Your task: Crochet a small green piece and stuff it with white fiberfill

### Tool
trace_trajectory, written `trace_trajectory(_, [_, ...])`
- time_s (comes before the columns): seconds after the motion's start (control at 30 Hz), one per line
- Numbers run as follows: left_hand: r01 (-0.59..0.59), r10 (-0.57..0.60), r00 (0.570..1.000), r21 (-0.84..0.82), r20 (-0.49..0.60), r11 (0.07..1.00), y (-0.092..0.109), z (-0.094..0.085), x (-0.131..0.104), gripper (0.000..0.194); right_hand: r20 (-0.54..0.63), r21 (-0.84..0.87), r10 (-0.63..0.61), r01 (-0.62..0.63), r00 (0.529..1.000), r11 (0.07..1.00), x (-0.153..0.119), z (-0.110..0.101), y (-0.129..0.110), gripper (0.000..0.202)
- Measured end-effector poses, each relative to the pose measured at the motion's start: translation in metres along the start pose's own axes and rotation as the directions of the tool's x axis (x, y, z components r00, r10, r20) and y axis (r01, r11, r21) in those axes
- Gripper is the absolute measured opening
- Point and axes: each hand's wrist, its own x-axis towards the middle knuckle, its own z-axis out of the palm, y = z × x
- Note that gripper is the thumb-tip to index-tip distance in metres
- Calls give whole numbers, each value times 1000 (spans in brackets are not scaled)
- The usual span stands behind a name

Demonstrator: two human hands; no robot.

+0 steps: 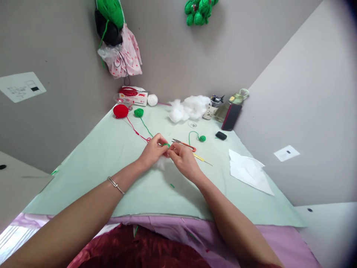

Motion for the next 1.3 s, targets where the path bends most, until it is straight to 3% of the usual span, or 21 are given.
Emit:
trace_trajectory(0.23, [-37, 28, 998, 168, 59, 985, 20, -43, 4, 32, -209, 166, 47, -12, 977, 986, 18, -31, 15, 27])
trace_trajectory(0.37, [-36, -17, 988, 336, 153, 941, 19, -57, -1, 35, -221, 259, 93, -33, 971, 965, 21, -35, 22, 29])
trace_trajectory(0.53, [-88, 12, 981, 391, 192, 916, 17, -45, -5, 3, -174, 310, 117, -58, 978, 949, 19, -26, 21, 31])
trace_trajectory(0.77, [-88, 60, 993, 291, 102, 953, 23, -34, -8, 12, 10, 272, 62, -63, 998, 960, 15, -11, 15, 31])
trace_trajectory(0.97, [-64, 37, 990, 203, 133, 977, 30, -21, -16, 29, -29, 342, 88, -73, 996, 937, 22, -12, 23, 24])
trace_trajectory(1.17, [-96, 91, 995, 190, 33, 977, 28, -20, -14, 12, 65, 375, 60, -80, 996, 924, 17, -17, 14, 24])
trace_trajectory(1.3, [-100, 87, 993, 170, 81, 980, 31, -14, -18, 14, 41, 372, 65, -76, 997, 925, 16, -13, 13, 15])
